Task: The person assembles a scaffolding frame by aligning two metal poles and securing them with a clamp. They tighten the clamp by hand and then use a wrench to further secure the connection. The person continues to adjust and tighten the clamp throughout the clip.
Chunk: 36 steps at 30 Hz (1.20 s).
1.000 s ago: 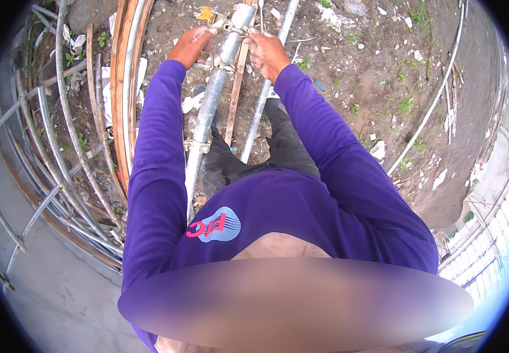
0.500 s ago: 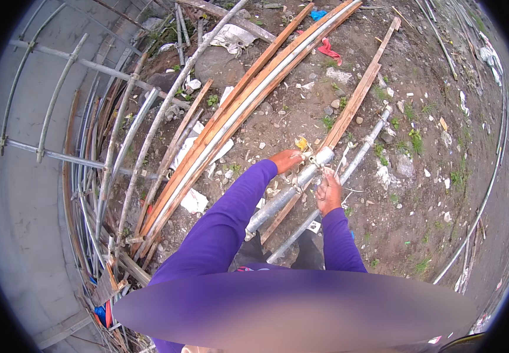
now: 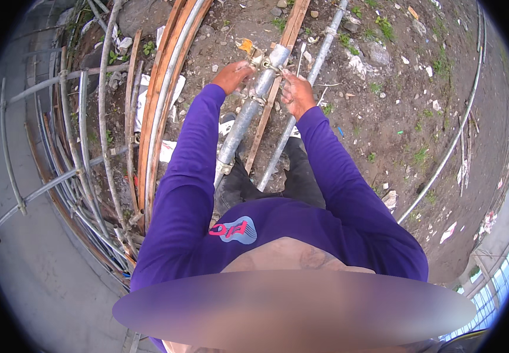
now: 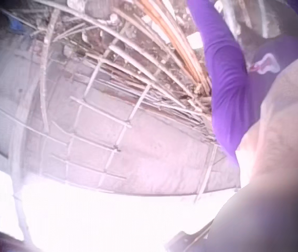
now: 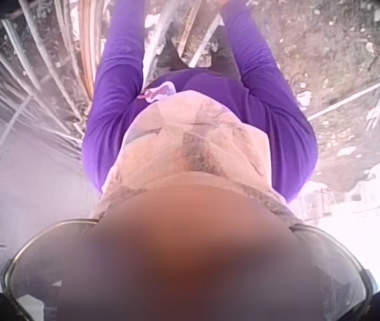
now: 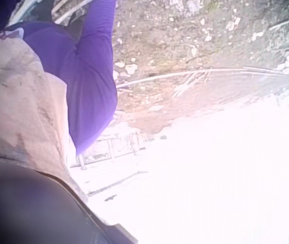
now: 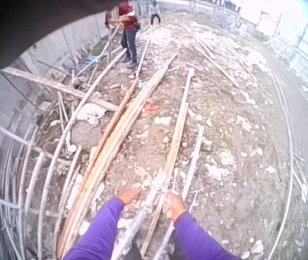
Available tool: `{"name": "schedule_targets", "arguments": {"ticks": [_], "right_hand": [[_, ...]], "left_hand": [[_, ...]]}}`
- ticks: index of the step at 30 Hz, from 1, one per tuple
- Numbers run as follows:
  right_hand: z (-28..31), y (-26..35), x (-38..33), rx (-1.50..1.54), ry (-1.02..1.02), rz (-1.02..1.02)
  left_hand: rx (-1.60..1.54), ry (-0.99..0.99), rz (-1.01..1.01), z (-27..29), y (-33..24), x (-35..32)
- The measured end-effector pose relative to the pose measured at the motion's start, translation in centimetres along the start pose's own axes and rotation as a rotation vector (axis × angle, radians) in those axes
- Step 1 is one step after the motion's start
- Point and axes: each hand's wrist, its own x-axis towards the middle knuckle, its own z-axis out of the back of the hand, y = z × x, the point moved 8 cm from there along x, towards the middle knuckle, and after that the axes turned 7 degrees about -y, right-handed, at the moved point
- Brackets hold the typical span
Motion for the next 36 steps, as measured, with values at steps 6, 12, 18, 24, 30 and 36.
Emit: {"name": "schedule_targets", "arguments": {"ticks": [6, 12, 18, 24, 30, 36], "right_hand": [[-0.9, 0.4, -2.5, 0.077, 0.046, 0.093], [0.0, 2.1, -2.8, 0.009, 0.062, 0.216], [7.7, -1.0, -3.6, -0.623, -0.227, 0.438], [9.3, -0.5, -3.1, -0.627, -0.228, 0.667], [3.7, 6.1, -2.5, -0.754, -0.335, 0.765], [-8.9, 8.0, -2.3, -1.159, -0.099, 0.756]], "left_hand": [[0.029, 0.011, 0.08, 0.3, -0.1, -0.4], [0.069, 0.018, 0.02, 0.3, -0.1, -0.3], [0.006, 0.007, 0.031, 0.4, 0.0, -0.2], [-0.354, -0.085, 0.002, 1.0, -0.3, -0.9], [-0.466, -0.12, 0.057, 1.6, 0.3, -1.0], [-0.467, -0.143, -0.005, 1.6, 0.5, -1.4]]}}
